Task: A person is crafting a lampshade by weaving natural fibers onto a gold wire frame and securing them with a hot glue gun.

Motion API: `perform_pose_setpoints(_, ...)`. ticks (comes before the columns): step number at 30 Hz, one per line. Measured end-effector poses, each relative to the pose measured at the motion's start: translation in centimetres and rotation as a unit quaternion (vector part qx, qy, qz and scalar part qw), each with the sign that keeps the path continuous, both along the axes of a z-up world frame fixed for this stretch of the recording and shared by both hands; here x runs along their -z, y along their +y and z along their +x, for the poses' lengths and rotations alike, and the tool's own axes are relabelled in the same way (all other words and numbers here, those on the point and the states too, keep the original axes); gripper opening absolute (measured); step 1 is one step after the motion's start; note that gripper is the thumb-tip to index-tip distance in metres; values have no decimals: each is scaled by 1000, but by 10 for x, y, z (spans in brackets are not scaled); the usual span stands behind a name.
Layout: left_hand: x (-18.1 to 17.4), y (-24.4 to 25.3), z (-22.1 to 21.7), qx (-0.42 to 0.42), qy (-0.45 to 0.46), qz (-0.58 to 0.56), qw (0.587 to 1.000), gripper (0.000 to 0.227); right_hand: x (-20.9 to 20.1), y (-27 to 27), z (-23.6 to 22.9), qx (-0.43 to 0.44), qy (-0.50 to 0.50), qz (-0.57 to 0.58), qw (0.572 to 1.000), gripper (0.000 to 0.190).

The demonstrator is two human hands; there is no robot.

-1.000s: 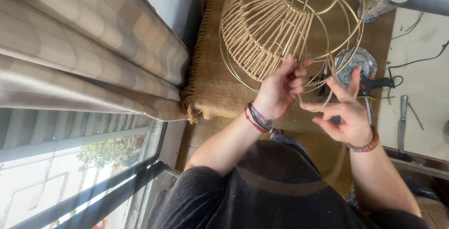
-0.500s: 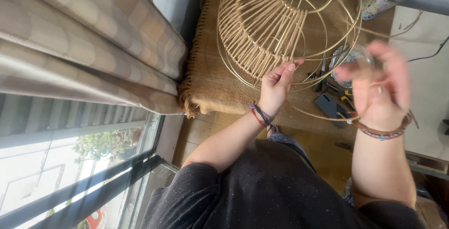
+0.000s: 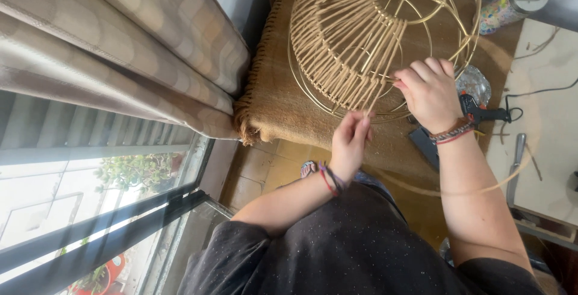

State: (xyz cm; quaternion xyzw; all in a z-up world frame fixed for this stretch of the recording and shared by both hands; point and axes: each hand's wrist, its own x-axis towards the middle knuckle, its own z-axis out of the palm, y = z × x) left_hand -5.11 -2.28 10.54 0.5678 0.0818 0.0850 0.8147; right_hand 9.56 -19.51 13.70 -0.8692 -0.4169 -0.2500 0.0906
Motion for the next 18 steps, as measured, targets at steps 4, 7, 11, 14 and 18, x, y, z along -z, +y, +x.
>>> perform_pose_setpoints(4,35,-10,0,12,64,-82,994,22,-6,4,0,8,-2,-28,1000,26)
perform_pose_setpoints(7,41,6,19,101,95,-143,980,18,-19,6,-4,63,-18,-79,995,17)
perform_pose_setpoints(11,78,14,33,136,34,-135,981,20,-24,0,-4,69,58,1,996,34)
perform_pose_setpoints(14,87,15,35,144,22,-125,981,22,-50,3,-12,71,68,76,992,54)
perform_pose_setpoints(18,102,5,39,146,7,-187,971,21,-51,-22,-26,156,28,52,986,36)
